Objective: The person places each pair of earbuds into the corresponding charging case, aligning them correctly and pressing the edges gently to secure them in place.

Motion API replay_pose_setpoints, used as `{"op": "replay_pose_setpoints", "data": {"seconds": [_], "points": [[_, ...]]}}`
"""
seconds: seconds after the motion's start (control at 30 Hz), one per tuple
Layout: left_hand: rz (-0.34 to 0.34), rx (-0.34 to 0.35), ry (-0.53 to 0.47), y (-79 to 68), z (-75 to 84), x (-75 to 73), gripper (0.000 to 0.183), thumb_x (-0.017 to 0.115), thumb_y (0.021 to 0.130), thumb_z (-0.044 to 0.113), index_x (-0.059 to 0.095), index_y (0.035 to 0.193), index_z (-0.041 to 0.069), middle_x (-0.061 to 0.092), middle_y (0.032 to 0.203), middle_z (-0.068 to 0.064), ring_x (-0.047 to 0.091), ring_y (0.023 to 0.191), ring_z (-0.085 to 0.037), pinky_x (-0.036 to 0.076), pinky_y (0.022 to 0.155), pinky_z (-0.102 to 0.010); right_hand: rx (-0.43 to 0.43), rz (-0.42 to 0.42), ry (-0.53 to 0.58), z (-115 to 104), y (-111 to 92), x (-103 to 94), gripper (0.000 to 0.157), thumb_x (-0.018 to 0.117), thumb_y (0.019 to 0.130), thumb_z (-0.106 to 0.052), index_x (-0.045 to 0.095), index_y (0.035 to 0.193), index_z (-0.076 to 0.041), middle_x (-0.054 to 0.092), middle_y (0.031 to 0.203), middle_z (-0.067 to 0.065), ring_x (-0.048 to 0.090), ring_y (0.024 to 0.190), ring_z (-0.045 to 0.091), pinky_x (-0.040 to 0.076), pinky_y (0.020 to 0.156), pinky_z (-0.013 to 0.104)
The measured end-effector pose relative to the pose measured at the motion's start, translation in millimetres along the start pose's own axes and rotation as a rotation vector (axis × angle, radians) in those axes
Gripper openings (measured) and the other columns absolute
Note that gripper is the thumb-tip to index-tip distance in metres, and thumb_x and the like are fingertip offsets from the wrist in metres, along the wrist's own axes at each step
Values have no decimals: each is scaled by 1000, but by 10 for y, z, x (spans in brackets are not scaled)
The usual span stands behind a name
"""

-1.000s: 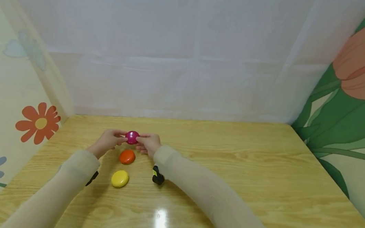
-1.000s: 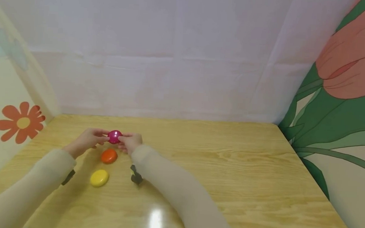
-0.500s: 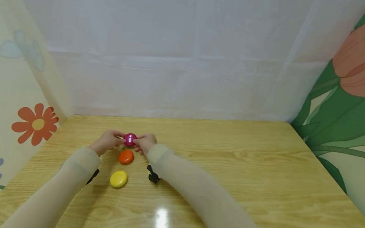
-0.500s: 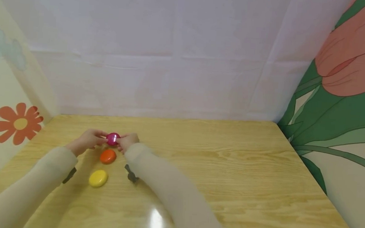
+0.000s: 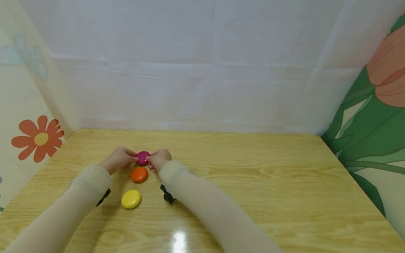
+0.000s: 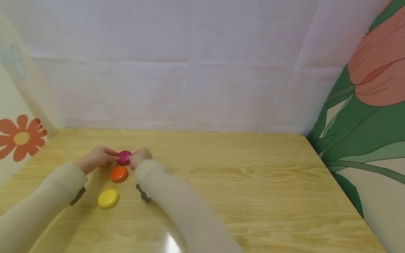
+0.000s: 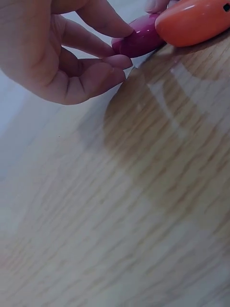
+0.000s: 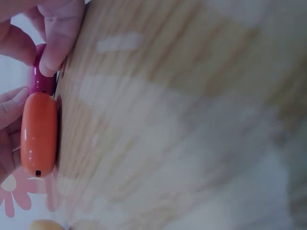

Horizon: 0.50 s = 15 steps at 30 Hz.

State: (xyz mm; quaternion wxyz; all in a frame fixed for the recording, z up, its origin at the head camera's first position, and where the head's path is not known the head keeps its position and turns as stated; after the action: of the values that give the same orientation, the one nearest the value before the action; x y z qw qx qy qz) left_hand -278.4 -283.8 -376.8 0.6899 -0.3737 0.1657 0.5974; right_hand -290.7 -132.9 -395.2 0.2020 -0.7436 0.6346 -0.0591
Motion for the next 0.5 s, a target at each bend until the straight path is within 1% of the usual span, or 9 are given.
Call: {"op": "replay_pose_setpoints", "data": {"seconds": [0.13, 0.2, 0.23, 0.3, 0.4, 0.43, 0.5], "points": [[-2, -15, -12, -19, 18, 13, 40, 58, 98, 9, 55, 128, -18, 58, 123, -32, 50, 99, -30, 45, 87, -36, -6, -23, 6, -9, -9, -11, 15, 67, 94, -4, 69, 107, 3, 59, 62, 5, 46, 44, 6, 38, 40, 15], [-1, -26, -12, -30, 30, 20, 40, 57, 99, 9, 55, 129, -18, 56, 128, -33, 50, 102, -32, 45, 91, -39, -8, -34, 0, -16, -17, -19, 17, 67, 94, -4, 68, 110, 4, 61, 65, 8, 46, 45, 6, 38, 40, 15], [2, -31, -15, -33, 33, 23, 40, 57, 99, 9, 55, 129, -17, 57, 127, -33, 51, 101, -32, 46, 91, -40, -4, -38, 0, -18, -19, -22, 18, 67, 94, -3, 68, 110, 4, 64, 67, 10, 47, 45, 6, 39, 40, 15], [7, -42, -23, -34, 33, 27, 41, 57, 99, 9, 54, 130, -17, 59, 123, -31, 51, 99, -30, 46, 89, -37, 2, -35, -9, -20, -15, -26, 19, 67, 94, -3, 68, 111, 4, 70, 74, 14, 47, 45, 6, 39, 40, 15], [12, -54, -40, -36, 26, 33, 41, 58, 99, 10, 55, 130, -17, 61, 112, -24, 51, 94, -26, 45, 81, -30, 9, -32, -19, -17, -4, -27, 20, 68, 93, -2, 69, 113, 3, 76, 87, 18, 48, 46, 7, 40, 40, 15], [11, -59, -48, -38, 23, 35, 41, 58, 99, 10, 54, 131, -16, 61, 109, -22, 51, 93, -25, 44, 79, -29, 10, -32, -22, -14, 1, -27, 20, 68, 93, -2, 69, 113, 3, 76, 90, 19, 48, 46, 7, 40, 40, 15], [8, -68, -60, -41, 11, 40, 42, 58, 99, 11, 53, 132, -16, 60, 107, -19, 50, 92, -24, 43, 78, -27, 10, -36, -27, -8, 7, -25, 20, 68, 93, -1, 69, 112, 4, 76, 89, 18, 48, 46, 6, 41, 41, 14]]}}
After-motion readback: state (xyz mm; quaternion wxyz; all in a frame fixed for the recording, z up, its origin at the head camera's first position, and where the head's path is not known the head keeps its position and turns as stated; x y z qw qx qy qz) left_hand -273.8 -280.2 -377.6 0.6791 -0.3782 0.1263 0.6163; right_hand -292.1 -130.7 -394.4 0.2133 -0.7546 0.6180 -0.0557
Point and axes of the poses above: each hand's wrist, its own y-axis towards the middle knuckle, its own x-axis out of the palm, z = x × y, the point moved 1 cm from there along y, towards the middle knuckle
